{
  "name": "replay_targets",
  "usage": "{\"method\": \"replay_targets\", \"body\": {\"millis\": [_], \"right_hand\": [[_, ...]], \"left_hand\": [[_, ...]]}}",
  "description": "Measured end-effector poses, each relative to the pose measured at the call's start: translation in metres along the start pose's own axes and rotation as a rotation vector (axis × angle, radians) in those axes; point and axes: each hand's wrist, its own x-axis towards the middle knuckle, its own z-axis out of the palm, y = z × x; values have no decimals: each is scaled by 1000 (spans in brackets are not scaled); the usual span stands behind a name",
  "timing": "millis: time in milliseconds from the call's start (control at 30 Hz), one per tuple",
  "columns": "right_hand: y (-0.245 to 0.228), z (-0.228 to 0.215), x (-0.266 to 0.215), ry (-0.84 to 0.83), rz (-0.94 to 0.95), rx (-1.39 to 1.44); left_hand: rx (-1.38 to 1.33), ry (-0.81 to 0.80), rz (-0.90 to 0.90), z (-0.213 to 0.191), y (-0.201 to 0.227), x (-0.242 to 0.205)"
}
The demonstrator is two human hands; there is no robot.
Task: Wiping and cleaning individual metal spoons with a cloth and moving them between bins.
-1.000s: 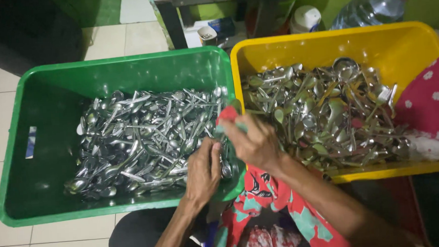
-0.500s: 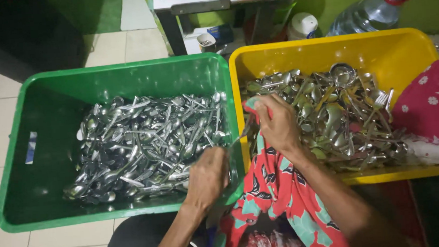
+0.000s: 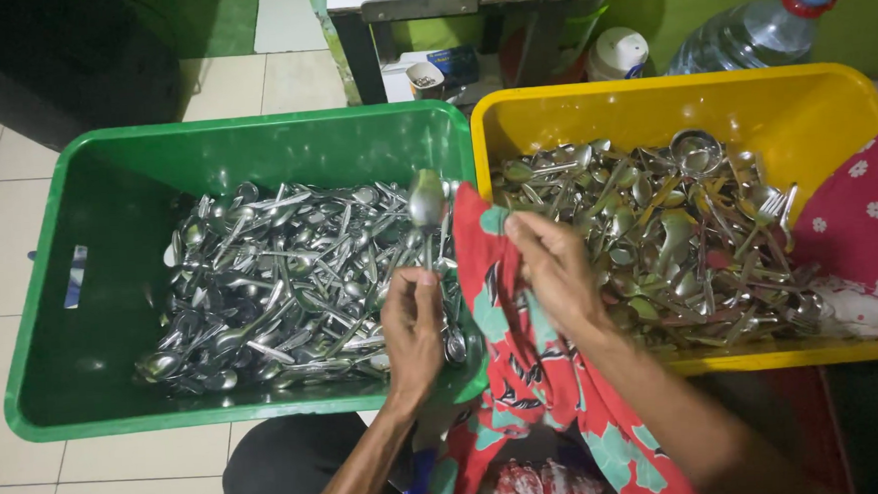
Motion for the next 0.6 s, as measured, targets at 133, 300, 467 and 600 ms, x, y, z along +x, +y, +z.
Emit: {"method": "replay_targets", "body": {"millis": [133,300,467,600], "right_hand": [[0,16,-14,-80,116,209],[17,19,-13,-170,39,241],[18,15,-6,-197,100,312],[0,12,-15,-210,113,285]], "left_hand": [[56,-46,24,4,-12,-3],[155,-152,81,6,4,-1],[518,-218,328,-4,6,2],[147,-342,-3,-4,34,6]]}}
